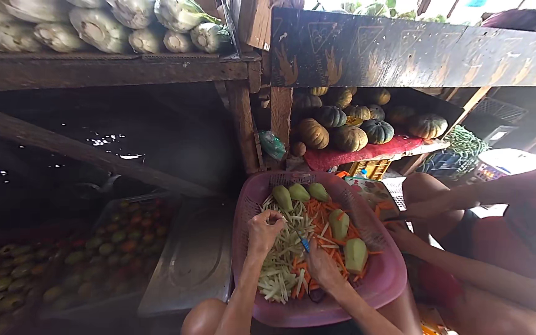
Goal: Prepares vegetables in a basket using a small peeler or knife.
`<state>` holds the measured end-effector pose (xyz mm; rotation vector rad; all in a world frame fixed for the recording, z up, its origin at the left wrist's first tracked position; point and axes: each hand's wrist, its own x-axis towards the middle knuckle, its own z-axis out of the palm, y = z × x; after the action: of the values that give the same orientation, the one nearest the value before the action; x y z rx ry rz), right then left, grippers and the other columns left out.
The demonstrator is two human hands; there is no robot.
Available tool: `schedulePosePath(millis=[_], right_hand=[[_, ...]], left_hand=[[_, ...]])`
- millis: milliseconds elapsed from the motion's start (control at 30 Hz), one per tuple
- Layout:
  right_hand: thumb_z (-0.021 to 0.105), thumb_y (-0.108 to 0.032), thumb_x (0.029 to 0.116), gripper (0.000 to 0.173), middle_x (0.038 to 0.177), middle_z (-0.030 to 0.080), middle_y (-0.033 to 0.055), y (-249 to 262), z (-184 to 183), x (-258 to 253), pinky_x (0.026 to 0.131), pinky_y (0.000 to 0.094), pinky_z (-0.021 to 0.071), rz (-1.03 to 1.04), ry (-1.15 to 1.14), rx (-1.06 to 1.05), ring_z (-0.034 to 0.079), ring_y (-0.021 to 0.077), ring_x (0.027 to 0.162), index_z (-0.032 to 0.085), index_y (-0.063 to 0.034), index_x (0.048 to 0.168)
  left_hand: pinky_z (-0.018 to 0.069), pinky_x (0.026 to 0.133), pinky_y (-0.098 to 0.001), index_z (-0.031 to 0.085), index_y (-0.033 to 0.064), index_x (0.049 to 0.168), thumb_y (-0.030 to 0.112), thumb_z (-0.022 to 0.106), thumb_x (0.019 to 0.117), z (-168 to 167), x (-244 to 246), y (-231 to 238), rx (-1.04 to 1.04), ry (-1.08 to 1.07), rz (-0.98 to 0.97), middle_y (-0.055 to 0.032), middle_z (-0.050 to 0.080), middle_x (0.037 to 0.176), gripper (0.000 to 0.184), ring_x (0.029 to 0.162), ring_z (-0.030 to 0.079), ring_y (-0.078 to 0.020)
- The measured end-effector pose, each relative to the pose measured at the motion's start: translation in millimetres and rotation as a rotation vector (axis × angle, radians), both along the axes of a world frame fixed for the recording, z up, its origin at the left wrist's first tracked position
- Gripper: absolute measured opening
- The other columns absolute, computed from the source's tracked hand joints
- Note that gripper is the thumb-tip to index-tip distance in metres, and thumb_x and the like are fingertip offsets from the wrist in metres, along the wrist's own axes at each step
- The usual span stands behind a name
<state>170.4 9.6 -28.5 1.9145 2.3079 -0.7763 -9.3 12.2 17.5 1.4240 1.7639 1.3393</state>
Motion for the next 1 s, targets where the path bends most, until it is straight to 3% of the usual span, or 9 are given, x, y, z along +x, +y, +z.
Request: schedulePosePath(millis=[200,333,400,467,600,667,767,833,1000], right_hand=[[0.043,-0.027,0.1103,0.046,0.114,0.068,0.0243,2,32,18,0.093,0.0538,0.055,0.006,0.066,-0.02,0.07,0.0398,0.106,0.04,-0.0002,0.148],[0.051,-0.023,0.107,0.039,0.095,0.069,0.0252,-10,59,40,0.074,0.055,0.0585,0.086,0.211,0.404,0.072,0.043,0.084,0.052,0.0076,0.132],[0.047,-0.025,0.1096,0.043,0.103,0.068,0.0264,-5,63,55,0.087,0.0558,0.0554,0.065,0.149,0.173,0.07,0.0433,0.097,0.046,0.005,0.14],[0.047,-0.025,0.1099,0.046,0.112,0.066,0.0271,5,50,77,0.091,0.0539,0.0538,-0.009,0.16,-0.111,0.069,0.0393,0.099,0.041,0.0025,0.147],[0.05,-0.024,0.1097,0.043,0.087,0.064,0.0148,0,2,122,0.059,0.0384,0.0593,-0.235,0.547,-0.302,0.065,0.0215,0.057,0.041,-0.0029,0.147],[0.05,-0.02,0.1094,0.039,0.081,0.062,0.0112,-8,-12,134,0.052,0.0363,0.0595,-0.326,0.781,-0.394,0.062,0.0192,0.051,0.041,-0.0035,0.144],[0.05,-0.018,0.109,0.032,0.078,0.06,0.0097,-13,-17,139,0.05,0.035,0.059,-0.381,0.953,-0.422,0.061,0.0178,0.049,0.043,-0.0032,0.137],[0.05,-0.018,0.1088,0.03,0.077,0.059,0.0086,-15,-17,142,0.049,0.0335,0.0586,-0.371,0.997,-0.429,0.06,0.0165,0.048,0.044,-0.0038,0.135],[0.051,-0.018,0.1085,0.032,0.078,0.061,0.0082,-16,-10,153,0.053,0.0315,0.0594,-0.271,0.968,-0.386,0.063,0.015,0.051,0.044,-0.002,0.135]], left_hand=[[0.0567,0.084,-0.0378,0.075,0.0018,0.104,0.011,0.071,0.0917,1,-14,5,-0.186,0.138,-0.065,-0.0117,0.074,0.096,0.016,0.086,0.071,-0.0194],[0.0586,0.085,-0.0393,0.071,-0.0024,0.108,0.017,0.064,0.1005,-17,-28,19,-0.355,0.244,-0.231,-0.0152,0.072,0.098,0.022,0.085,0.072,-0.0216],[0.0513,0.096,-0.0515,0.07,-0.0063,0.11,0.029,0.056,0.1062,-30,-35,22,-0.526,0.371,-0.329,-0.0233,0.07,0.107,0.038,0.102,0.069,-0.0334],[0.0427,0.109,-0.0597,0.062,-0.0035,0.135,0.035,0.066,0.101,-43,-34,15,-0.681,0.457,-0.432,-0.0291,0.063,0.131,0.051,0.126,0.059,-0.0426],[0.035,0.112,-0.0691,0.035,0.0147,0.161,0.037,0.091,0.076,-65,5,-20,-0.885,0.687,-0.579,-0.0277,0.025,0.165,0.104,0.146,0.034,-0.0517],[0.031,0.111,-0.0748,0.029,0.0161,0.163,0.032,0.09,0.0756,-84,23,-28,-0.928,0.803,-0.607,-0.0243,0.011,0.17,0.107,0.15,0.02,-0.0563],[0.0362,0.108,-0.0729,0.038,0.0122,0.158,0.012,0.087,0.0752,-100,25,-15,-0.877,0.857,-0.552,-0.0224,0.02,0.168,0.096,0.148,0.025,-0.0546],[0.0404,0.109,-0.0672,0.051,0.0095,0.15,0.005,0.085,0.075,-104,17,4,-0.796,0.855,-0.523,-0.0275,0.038,0.157,0.082,0.141,0.039,-0.0518],[0.0427,0.109,-0.0627,0.055,-0.0074,0.138,0.008,0.075,0.0895,-54,0,69,-0.755,0.793,-0.37,-0.0333,0.057,0.136,0.055,0.129,0.054,-0.0484]])
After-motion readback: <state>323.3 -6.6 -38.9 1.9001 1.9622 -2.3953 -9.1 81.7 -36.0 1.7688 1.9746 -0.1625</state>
